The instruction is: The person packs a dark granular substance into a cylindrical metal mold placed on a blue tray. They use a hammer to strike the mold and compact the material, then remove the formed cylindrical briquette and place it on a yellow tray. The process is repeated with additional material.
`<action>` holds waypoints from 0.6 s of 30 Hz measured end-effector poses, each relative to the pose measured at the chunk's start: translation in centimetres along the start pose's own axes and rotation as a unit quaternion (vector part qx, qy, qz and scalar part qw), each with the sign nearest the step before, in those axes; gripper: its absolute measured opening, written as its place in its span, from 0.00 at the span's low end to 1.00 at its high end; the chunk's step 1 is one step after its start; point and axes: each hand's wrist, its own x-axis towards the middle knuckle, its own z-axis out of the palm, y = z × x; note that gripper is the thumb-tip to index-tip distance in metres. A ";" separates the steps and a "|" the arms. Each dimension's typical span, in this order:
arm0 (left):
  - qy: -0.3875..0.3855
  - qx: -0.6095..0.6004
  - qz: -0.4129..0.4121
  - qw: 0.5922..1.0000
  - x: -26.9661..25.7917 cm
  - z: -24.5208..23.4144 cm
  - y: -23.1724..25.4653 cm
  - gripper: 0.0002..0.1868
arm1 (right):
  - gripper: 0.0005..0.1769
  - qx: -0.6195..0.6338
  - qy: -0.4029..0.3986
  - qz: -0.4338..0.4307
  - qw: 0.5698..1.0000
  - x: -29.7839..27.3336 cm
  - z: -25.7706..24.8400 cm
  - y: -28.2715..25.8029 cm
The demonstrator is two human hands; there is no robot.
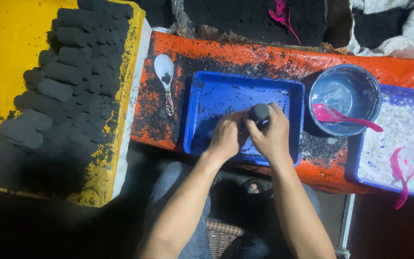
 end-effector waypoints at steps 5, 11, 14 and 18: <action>-0.050 -0.038 -0.076 0.995 0.7 -3.6 3.2 0.12 | 0.16 0.013 0.032 -0.032 0.999 0.5 -0.7 -1.2; 0.049 -0.145 -0.010 0.988 0.1 -2.0 2.3 0.18 | 0.17 0.018 0.057 -0.064 0.996 0.7 -1.4 -1.9; 0.039 -0.156 -0.018 0.987 0.0 -2.3 2.4 0.16 | 0.16 0.012 0.049 -0.068 0.996 0.5 -0.8 -1.3; 0.021 -0.139 -0.010 0.990 0.3 -3.3 3.0 0.14 | 0.15 0.029 0.037 -0.071 0.996 0.8 -1.0 -1.7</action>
